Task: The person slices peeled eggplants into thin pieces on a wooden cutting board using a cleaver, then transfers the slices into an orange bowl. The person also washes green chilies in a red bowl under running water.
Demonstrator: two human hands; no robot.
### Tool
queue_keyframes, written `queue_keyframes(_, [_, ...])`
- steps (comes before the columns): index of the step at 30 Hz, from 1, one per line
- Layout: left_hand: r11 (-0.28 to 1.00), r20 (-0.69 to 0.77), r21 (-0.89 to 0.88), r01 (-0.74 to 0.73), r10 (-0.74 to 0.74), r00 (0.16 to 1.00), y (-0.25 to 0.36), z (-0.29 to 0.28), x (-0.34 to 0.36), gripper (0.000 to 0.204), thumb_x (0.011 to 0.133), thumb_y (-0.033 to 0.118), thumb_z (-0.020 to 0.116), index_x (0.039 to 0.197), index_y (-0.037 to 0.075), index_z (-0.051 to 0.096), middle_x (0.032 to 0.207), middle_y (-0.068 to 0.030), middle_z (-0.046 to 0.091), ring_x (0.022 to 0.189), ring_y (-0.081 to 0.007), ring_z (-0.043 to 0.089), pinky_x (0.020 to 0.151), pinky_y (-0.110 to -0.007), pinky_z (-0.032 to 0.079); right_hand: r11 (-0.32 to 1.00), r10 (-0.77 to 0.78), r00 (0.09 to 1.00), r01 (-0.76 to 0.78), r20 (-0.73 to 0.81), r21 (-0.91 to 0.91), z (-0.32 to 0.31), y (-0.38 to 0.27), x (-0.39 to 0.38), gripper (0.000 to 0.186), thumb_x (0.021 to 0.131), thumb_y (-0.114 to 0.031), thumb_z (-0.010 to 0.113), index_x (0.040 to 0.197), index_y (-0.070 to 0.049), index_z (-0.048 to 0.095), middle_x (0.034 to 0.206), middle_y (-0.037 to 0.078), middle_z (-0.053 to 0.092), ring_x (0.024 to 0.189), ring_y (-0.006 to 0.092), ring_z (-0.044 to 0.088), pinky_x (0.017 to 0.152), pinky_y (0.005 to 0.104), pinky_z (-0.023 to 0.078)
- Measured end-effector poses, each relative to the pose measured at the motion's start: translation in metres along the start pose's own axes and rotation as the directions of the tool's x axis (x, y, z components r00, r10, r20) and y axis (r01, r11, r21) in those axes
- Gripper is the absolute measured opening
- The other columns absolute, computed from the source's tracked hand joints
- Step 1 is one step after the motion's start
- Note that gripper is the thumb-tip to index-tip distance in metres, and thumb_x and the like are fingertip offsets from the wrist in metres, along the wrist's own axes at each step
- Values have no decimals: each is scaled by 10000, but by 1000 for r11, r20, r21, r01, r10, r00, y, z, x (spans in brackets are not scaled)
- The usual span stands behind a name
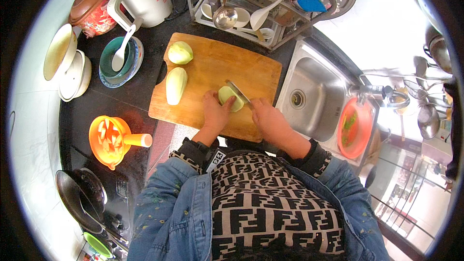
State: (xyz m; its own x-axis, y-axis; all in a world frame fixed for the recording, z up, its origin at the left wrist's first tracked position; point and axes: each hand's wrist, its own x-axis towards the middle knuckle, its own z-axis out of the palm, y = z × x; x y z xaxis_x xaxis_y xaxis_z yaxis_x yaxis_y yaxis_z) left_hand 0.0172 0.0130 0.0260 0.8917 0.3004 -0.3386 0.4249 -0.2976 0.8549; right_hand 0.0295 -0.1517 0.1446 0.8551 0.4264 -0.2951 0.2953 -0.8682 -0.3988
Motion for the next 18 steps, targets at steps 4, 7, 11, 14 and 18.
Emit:
queue_keyframes(4, [1000,-33,-1,-27,27,999,0,2,-1,509,735,219,813,1012,-63,492,952,-201,544,861,-313,551,743,-389,456,999,22,998,-24,52,33,-1,-2,4,228,861,-81,499,1077,-8,487,944,242,585,782,433,630,667,502,534])
queue_keyframes(7, [995,-28,-104,7,-10,1000,-7,7,2,491,730,204,817,994,-56,495,921,-186,548,831,-300,549,723,-379,457,997,-5,997,-1,80,72,-6,0,8,221,864,-82,496,1069,-2,479,968,250,578,809,447,621,687,521,522])
queue_keyframes(11, [984,-14,-172,47,-50,999,-17,13,6,480,731,196,819,988,-48,495,883,-162,544,822,-280,555,716,-376,459,995,-47,995,39,89,88,0,6,21,209,871,-78,476,1064,1,464,986,255,563,804,465,611,686,524,517])
queue_keyframes(14, [996,-44,-75,-41,38,998,-15,11,3,443,765,160,794,1000,-24,466,772,-84,514,604,-181,535,513,-316,436,998,-16,995,10,101,61,24,6,35,202,872,-69,461,1063,0,458,987,252,557,792,472,609,668,529,516])
queue_keyframes(18, [975,18,-202,93,-91,996,-6,6,-1,456,775,141,786,1021,-19,437,685,-43,500,488,-142,534,396,-278,418,995,78,990,-84,118,46,47,10,41,210,877,-88,486,1054,14,440,992,268,547,810,484,590,695,554,483])
